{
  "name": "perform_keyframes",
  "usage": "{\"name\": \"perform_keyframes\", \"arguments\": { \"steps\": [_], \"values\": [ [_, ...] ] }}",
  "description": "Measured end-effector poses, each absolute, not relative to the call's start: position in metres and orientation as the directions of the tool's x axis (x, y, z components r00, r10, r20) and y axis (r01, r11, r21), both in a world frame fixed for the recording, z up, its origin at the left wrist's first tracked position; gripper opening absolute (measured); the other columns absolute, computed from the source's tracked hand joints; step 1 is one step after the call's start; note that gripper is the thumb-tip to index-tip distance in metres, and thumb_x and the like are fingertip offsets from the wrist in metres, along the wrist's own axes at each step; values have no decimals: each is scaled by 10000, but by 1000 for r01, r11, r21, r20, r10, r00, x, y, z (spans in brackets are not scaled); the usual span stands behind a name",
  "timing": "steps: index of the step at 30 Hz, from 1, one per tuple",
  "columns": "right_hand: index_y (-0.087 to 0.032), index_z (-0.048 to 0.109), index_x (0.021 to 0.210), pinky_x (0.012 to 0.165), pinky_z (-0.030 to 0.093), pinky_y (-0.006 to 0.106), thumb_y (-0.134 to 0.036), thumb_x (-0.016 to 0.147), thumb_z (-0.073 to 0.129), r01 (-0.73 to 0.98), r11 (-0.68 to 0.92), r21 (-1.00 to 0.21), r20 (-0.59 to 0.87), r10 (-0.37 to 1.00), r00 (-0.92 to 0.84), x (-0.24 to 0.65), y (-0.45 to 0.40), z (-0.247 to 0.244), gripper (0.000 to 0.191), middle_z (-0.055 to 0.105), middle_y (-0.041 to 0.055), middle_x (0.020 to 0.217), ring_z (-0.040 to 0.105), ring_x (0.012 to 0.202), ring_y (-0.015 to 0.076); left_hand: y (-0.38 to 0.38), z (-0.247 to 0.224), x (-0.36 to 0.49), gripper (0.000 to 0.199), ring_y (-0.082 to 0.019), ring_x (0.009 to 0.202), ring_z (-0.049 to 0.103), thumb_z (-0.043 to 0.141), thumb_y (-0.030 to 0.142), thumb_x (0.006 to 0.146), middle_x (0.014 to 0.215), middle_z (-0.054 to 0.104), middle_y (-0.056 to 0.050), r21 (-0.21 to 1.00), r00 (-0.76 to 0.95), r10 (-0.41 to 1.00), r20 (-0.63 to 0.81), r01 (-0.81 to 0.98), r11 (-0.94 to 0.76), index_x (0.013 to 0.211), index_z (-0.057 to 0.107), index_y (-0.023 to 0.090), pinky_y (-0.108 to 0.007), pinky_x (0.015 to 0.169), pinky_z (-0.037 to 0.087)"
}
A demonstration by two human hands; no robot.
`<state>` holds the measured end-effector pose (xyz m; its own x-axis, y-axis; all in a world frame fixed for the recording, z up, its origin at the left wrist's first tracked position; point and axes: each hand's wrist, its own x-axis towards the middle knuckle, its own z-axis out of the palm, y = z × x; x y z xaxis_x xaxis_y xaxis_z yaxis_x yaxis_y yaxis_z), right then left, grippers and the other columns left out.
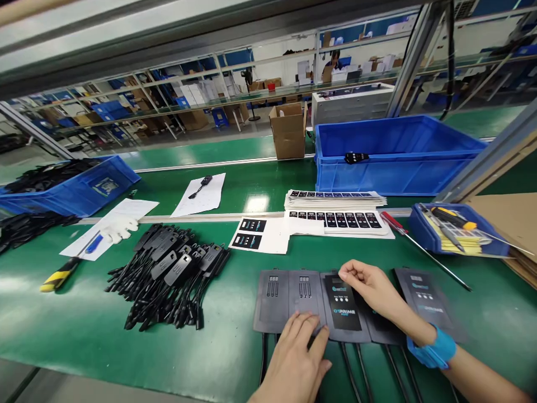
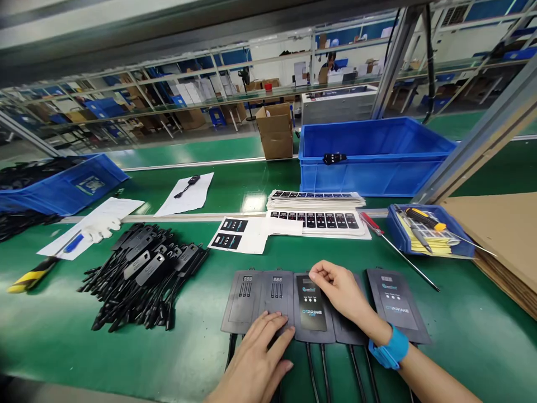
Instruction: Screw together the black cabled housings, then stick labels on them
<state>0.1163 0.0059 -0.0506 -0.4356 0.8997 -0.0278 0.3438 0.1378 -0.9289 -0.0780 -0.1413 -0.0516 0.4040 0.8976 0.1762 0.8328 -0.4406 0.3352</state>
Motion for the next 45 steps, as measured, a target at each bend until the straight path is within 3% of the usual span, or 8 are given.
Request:
{"name": "perform_keyframes", "arguments": {
  "steps": [7,14,28,32,36,40,42,45],
  "values": [
    [-189,607,766,591,413,274,-487,867,545,386,130,-913,-49,906,-420,115,6,-47,320,578,1,665,523,627,154,-138,-57,-66,718,-336,1059,606,833,488,652,1078,623,-127,183,399,890,218,880,-439,1258,574,204,-606,925,520],
    [-190,613,748,558,406,265,-471,861,530,436,151,-887,-46,912,-409,115,7,-48,313,579,-1,639,521,600,150,-139,-70,-62,821,-320,1026,585,841,597,560,1038,592,-99,144,370,875,313,892,-428,1245,586,225,-610,941,502],
    [-213,595,742,521,429,268,-296,874,494,623,398,-673,88,880,-467,111,7,-46,186,600,-18,607,569,542,150,-139,-71,-64,750,-319,1030,586,853,521,602,1074,596,-102,156,375,885,276,891,-426,1240,577,241,-645,951,473],
    [-201,615,845,540,456,294,-278,861,545,689,476,-547,166,868,-468,114,8,-53,105,614,17,724,594,618,182,-132,-54,-68,602,-345,1131,573,776,442,742,1193,618,-136,195,469,864,184,844,-500,1244,566,185,-660,1005,423],
    [-167,601,1189,808,545,420,-367,951,509,643,722,-255,315,691,-651,123,-3,-58,323,651,127,1153,629,1025,264,-122,-32,-70,443,-354,1301,469,640,315,879,1316,585,-190,297,582,811,67,764,-573,1264,555,113,-625,1101,322],
    [-97,202,1529,1083,347,602,-683,839,544,404,892,-202,242,445,-862,137,-34,-53,967,340,211,1511,335,1387,351,-115,-17,-70,368,-367,1281,493,557,133,881,1276,600,-251,404,591,806,-24,743,-533,1237,588,49,-620,1131,242],
    [-87,134,1537,1067,399,562,-714,804,561,340,911,-235,217,390,-895,145,-49,-45,1054,287,212,1522,326,1387,365,-114,-14,-70,387,-370,1261,512,498,66,866,1262,606,-258,424,587,809,-34,741,-520,1240,593,44,-632,1133,209],
    [-139,194,1534,1014,502,405,-569,867,592,234,920,-314,208,308,-928,157,-65,-32,889,381,141,1482,447,1322,302,-114,-16,-73,454,-365,1258,517,485,58,830,1285,596,-244,419,602,798,-33,733,-536,1274,577,79,-631,1136,190]
  ]
}}
